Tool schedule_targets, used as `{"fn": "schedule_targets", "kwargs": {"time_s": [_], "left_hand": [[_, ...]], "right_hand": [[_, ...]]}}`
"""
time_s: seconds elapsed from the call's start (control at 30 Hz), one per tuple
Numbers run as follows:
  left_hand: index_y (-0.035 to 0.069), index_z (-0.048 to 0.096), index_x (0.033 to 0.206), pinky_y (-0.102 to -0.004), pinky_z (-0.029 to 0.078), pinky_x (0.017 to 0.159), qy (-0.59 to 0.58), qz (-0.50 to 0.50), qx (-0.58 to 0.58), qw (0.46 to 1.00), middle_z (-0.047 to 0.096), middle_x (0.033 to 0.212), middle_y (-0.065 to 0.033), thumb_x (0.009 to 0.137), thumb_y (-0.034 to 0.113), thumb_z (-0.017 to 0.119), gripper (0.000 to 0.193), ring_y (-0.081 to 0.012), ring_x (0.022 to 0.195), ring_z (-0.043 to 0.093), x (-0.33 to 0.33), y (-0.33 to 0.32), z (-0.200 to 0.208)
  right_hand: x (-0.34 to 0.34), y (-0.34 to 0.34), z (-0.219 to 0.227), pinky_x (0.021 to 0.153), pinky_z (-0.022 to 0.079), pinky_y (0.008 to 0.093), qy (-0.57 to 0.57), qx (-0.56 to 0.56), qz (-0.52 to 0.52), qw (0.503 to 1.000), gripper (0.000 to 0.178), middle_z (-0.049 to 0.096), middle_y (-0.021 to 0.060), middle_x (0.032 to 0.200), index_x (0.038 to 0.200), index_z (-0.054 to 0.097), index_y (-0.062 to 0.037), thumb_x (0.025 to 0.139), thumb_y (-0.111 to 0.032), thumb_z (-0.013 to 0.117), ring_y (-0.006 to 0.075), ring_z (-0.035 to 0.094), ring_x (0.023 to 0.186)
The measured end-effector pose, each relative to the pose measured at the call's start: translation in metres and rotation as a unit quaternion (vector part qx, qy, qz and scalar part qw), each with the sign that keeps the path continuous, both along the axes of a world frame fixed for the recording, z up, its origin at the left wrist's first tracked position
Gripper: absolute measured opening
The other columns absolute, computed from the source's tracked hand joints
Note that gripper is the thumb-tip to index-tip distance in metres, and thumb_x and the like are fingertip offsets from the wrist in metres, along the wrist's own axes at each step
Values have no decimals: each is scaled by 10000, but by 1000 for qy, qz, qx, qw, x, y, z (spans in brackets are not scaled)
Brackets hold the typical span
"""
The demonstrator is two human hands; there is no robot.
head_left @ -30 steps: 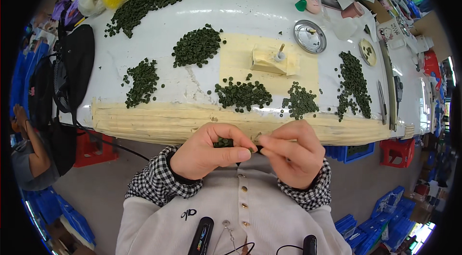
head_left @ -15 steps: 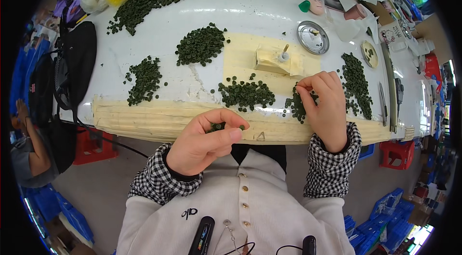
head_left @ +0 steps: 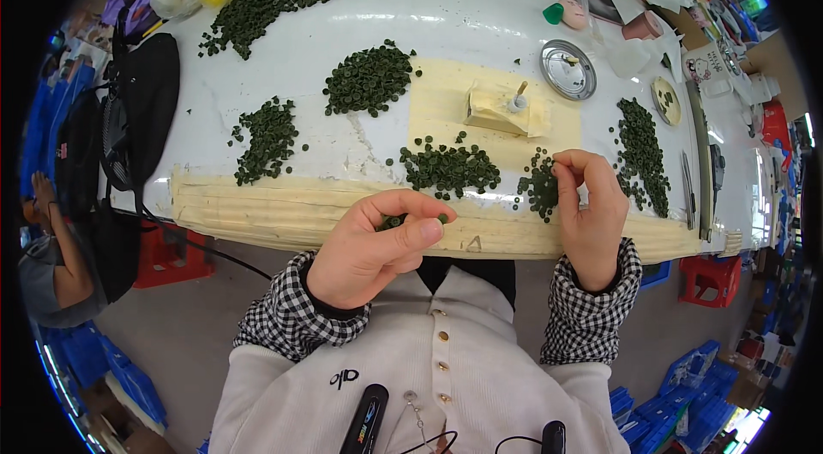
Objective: Snapping small green plastic foliage pieces onto brown stems to assemble miniature toy trees.
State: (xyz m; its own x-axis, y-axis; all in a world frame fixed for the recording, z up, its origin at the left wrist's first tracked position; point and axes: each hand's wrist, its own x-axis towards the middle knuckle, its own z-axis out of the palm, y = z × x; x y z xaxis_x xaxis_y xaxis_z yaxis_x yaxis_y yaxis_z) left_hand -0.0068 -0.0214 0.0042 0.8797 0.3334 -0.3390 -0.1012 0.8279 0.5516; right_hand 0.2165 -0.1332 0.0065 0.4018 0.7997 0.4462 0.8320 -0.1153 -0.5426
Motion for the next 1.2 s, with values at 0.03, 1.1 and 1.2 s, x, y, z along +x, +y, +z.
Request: {"fn": "schedule_targets", "kwargs": {"time_s": [0.03,1.1,1.2], "left_hand": [[7,612,1011,-196,196,422,0,0,-2,1000,410,609,67,878,99,601,162,-23,472,254,0,0,0],[15,666,945,-167,324,572,67,14,145,987,460,648,84,832,117,668,152,-11,622,386,16,-11,3],[14,667,934,-169,324,576,65,14,148,987,451,647,85,832,117,668,145,-14,621,383,15,-11,2]], "right_hand": [[-1,-2,2,573,450,291,-4,8,3,1000,150,582,116,755,900,604,13,764,77,615,219,552,637],[-49,3,10,705,415,240,398,39,219,890,120,541,74,875,896,635,8,787,53,612,141,507,751],[-48,4,8,714,413,239,410,34,238,880,128,545,69,868,912,634,12,792,51,612,136,507,760]]}}
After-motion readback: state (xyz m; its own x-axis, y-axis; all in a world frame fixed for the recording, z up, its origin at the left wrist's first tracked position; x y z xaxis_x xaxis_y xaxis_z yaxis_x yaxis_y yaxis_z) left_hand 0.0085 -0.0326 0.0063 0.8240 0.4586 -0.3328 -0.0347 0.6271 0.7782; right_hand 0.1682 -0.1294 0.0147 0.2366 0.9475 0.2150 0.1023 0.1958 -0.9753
